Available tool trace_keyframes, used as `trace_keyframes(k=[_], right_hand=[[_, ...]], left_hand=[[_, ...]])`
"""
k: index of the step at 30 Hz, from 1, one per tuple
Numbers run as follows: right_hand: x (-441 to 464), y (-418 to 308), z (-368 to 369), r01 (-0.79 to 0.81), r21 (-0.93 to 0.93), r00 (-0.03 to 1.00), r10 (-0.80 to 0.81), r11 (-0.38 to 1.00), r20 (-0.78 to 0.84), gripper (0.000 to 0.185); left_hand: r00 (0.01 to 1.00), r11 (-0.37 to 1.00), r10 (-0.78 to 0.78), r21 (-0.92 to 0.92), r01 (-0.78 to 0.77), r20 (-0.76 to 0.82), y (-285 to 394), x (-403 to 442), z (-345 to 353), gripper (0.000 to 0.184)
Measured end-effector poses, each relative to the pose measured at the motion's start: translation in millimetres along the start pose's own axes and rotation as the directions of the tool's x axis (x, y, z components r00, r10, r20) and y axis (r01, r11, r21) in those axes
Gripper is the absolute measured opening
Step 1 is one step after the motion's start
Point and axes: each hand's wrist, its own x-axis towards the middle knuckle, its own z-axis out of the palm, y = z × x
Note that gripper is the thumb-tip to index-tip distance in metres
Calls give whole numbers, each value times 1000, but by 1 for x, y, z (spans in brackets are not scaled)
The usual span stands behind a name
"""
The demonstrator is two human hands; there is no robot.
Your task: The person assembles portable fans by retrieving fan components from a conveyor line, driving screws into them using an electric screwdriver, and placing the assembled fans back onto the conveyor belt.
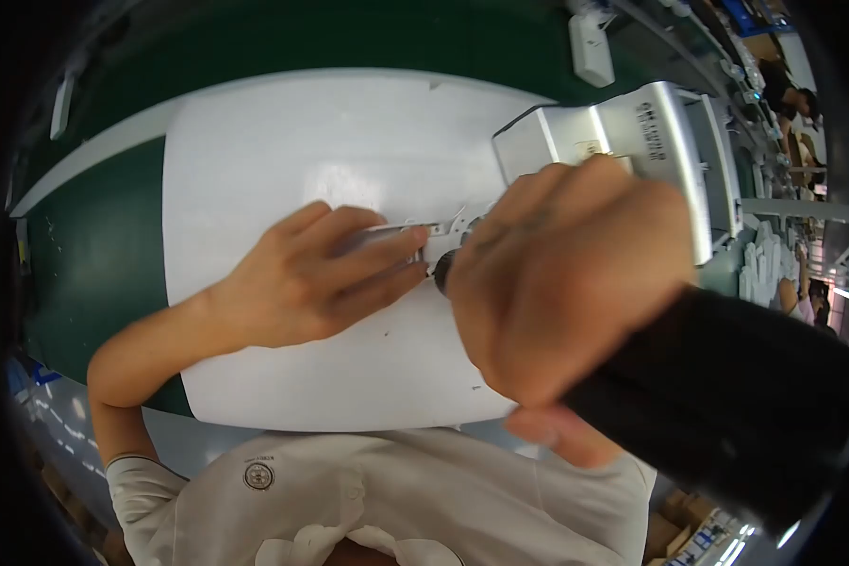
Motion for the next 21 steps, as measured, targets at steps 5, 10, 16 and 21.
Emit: trace_keyframes(k=[5, 10, 16, 21], right_hand=[[-29, -60, 2, 482, 111, 865, -451, 869, -222, 15], [-93, -135, -9, 427, -187, 813, -466, 885, -349, 16], [-128, -145, -12, 368, -320, 792, -474, 873, -385, 17], [-148, -161, -24, 375, -353, 768, -501, 857, -400, 19]], left_hand=[[976, 943, -154, 319, 98, 154, -19, -6, -32, 35], [642, 635, -762, 101, 766, -81, -176, -35, -69, 46], [419, -30, -762, 674, 738, -493, -284, -4, -59, 37], [869, 871, -453, 107, 479, -200, -148, 155, 61, 32]])
